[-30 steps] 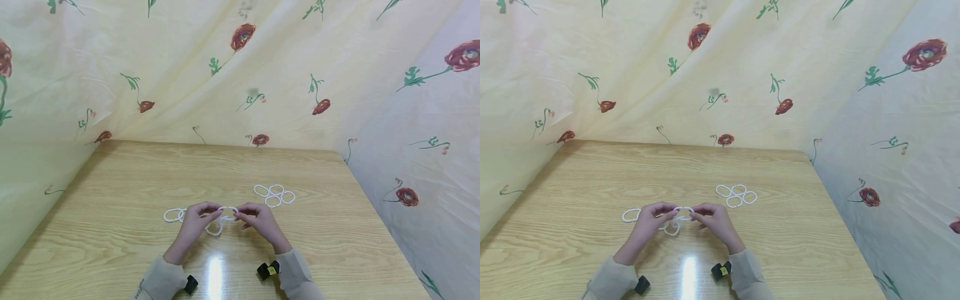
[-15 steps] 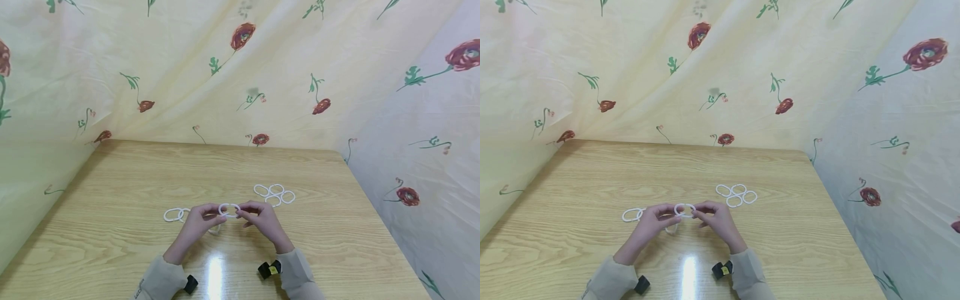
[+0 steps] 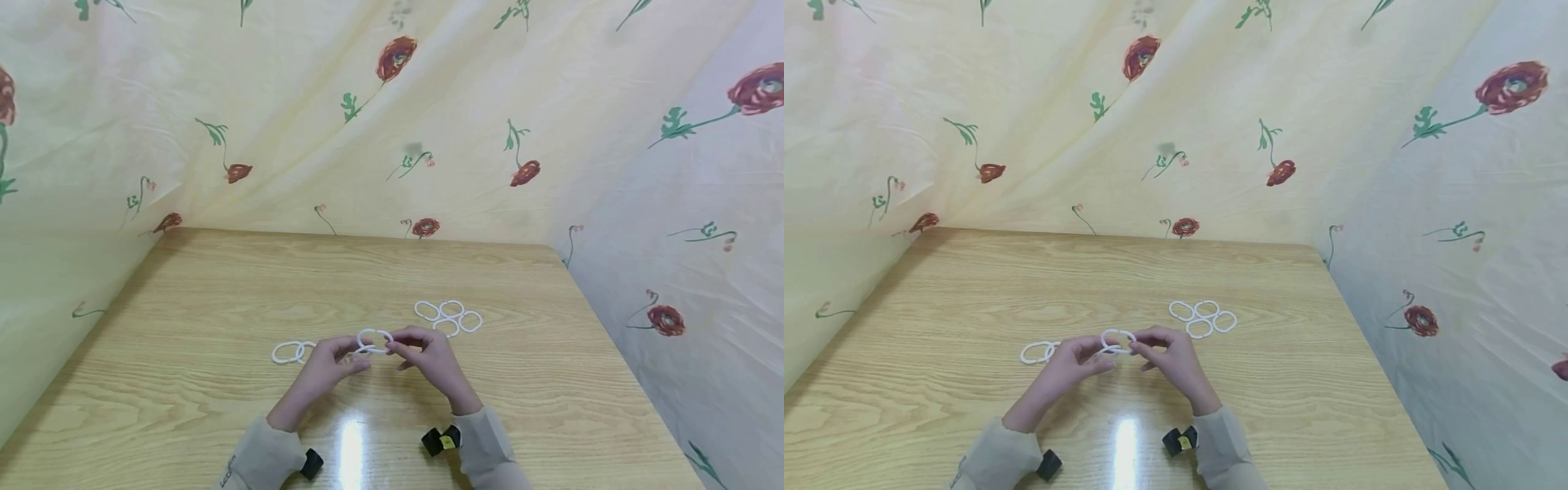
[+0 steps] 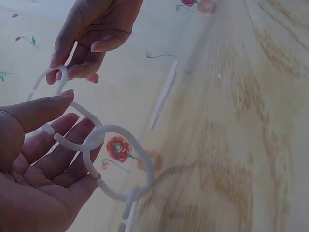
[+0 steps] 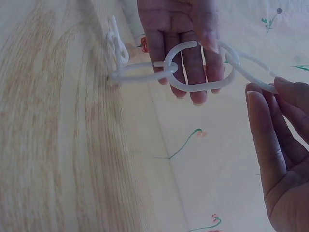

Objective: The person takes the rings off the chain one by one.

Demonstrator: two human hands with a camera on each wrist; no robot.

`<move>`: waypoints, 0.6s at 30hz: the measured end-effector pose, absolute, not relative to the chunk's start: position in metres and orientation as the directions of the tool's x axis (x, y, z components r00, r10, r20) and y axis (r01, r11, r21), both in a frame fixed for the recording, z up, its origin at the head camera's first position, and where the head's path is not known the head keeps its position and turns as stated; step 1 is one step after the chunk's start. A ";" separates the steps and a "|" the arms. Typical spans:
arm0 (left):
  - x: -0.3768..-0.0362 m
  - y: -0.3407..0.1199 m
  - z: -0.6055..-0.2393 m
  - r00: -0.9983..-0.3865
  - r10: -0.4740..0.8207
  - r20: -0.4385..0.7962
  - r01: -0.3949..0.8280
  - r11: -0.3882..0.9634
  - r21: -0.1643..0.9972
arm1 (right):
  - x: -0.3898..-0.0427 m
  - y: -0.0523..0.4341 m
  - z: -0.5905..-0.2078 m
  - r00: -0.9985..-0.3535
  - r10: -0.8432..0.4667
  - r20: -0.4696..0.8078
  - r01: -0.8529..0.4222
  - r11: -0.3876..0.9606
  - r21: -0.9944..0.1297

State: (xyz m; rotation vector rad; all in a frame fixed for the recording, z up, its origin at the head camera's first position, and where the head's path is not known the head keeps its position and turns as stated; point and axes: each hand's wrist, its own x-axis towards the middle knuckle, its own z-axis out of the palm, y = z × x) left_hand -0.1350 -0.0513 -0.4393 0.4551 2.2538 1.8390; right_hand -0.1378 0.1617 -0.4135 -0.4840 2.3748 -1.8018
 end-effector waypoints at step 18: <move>-0.136 -0.052 -0.443 -0.916 0.400 0.043 0.124 0.180 0.976 | -0.142 0.166 -0.416 -0.986 -0.163 0.033 -0.053 0.121 -0.991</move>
